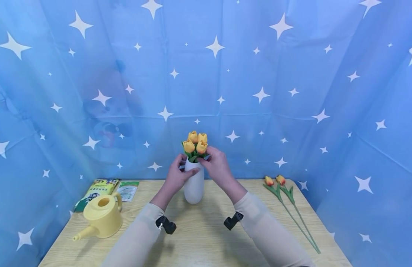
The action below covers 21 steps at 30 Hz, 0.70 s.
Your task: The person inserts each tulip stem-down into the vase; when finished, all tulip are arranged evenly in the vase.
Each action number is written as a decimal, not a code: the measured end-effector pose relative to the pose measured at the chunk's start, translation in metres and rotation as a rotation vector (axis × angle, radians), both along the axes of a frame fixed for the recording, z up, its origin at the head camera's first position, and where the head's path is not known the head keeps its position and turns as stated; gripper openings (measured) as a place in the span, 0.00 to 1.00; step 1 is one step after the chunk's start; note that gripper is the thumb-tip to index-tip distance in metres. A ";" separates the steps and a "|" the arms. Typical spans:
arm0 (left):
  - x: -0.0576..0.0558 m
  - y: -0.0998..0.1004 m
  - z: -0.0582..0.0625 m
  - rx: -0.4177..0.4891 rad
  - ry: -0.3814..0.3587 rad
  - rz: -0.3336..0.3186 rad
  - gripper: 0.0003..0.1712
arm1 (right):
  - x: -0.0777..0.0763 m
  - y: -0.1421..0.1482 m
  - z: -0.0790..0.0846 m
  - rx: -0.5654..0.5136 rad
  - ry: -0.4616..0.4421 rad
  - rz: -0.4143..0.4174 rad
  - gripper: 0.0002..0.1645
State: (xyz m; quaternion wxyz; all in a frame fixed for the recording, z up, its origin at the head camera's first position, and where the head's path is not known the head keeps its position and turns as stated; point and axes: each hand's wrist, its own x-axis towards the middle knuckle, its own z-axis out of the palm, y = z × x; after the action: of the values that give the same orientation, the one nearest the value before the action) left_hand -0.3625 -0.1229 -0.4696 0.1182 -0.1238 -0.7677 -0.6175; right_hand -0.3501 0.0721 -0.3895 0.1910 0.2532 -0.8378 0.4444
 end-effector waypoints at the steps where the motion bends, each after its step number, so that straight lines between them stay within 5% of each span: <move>1: 0.000 0.000 0.000 0.002 0.001 0.000 0.31 | 0.000 0.000 0.000 0.000 -0.001 -0.002 0.17; 13: 0.000 0.001 0.001 0.007 -0.013 0.001 0.33 | -0.006 -0.002 -0.006 -0.020 -0.012 -0.006 0.13; 21: 0.000 0.001 0.001 0.005 -0.032 0.006 0.34 | -0.005 0.004 -0.011 -0.144 -0.015 0.031 0.09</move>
State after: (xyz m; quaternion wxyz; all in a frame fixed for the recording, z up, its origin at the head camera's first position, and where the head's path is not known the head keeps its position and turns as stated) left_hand -0.3625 -0.1221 -0.4691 0.1079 -0.1112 -0.7684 -0.6210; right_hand -0.3552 0.0764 -0.4010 0.1953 0.2483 -0.8011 0.5083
